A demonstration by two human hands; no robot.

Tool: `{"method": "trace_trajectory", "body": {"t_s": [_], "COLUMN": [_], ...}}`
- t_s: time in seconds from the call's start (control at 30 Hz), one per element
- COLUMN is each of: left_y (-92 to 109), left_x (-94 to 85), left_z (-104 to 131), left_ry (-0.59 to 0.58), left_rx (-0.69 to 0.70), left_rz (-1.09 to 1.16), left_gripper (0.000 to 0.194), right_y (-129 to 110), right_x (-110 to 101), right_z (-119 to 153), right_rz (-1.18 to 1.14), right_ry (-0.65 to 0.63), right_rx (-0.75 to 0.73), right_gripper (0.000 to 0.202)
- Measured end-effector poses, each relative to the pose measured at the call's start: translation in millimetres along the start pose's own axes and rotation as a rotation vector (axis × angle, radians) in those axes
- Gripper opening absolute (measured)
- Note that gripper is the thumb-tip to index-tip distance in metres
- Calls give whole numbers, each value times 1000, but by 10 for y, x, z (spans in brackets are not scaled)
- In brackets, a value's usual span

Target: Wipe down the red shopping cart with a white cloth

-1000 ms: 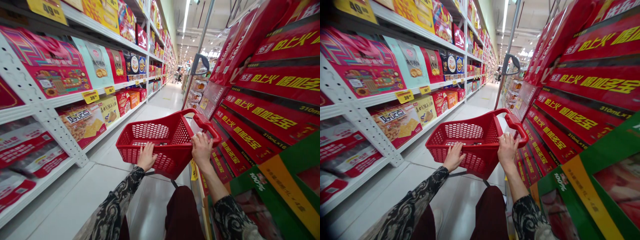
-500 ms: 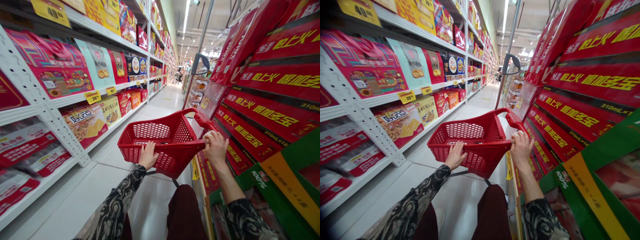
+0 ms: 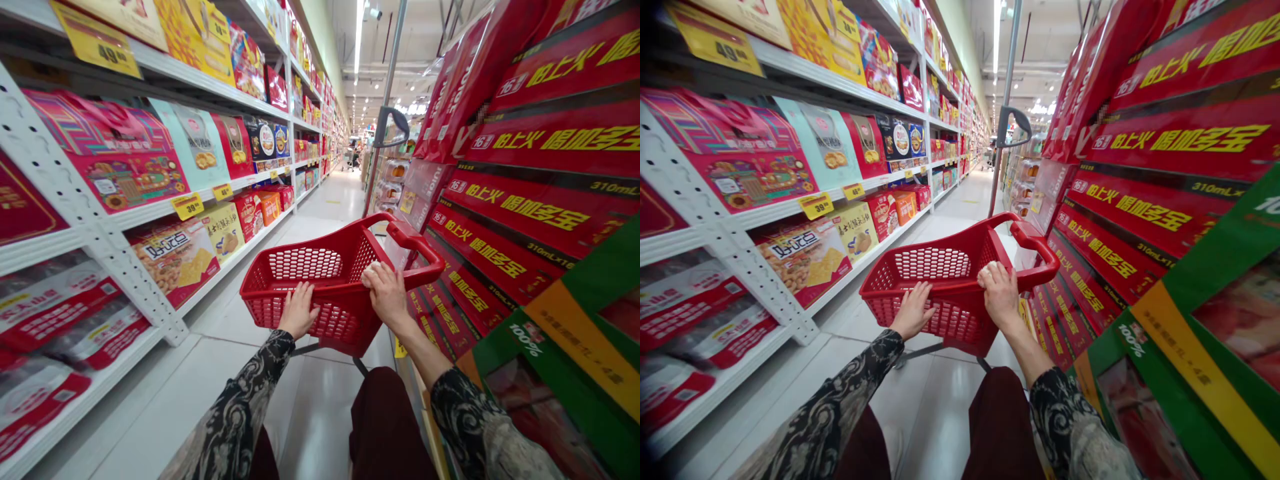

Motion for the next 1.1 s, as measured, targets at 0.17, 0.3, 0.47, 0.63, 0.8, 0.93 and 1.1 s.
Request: {"method": "trace_trajectory", "body": {"t_s": [0.17,0.3,0.47,0.63,0.8,0.93,1.1], "left_y": [-235,-279,-301,-375,-475,-513,-467], "left_x": [-59,-98,-151,-243,-379,-354,-236], "left_z": [127,214,260,284,323,386,429], "left_ry": [80,69,-15,-82,-74,-94,-87], "left_rx": [-111,-113,-76,-51,-138,-187,-185], "left_rz": [-65,-100,-128,-141,-156,-170,-171], "left_gripper": [56,59,54,55,57,60,60], "right_y": [152,-134,-761,-1065,-855,-776,-1089], "right_x": [-104,67,479,671,625,627,803], "right_z": [40,-11,-97,-178,-223,-173,-163], "right_rz": [37,20,-47,-110,-94,-88,-118], "right_ry": [76,-26,-152,-162,-103,-61,-61], "right_rx": [73,19,-149,-322,-233,-171,-245], "right_gripper": [39,37,39,39,39,39,39]}}
Point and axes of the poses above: each hand's wrist, its own z-axis away from the middle knuckle, its own x-axis out of the palm, y = z × x, the point moved 3 cm from there along -z, towards the middle knuckle, and after that the axes turned 6 degrees about -x, right-handed, at the moved point
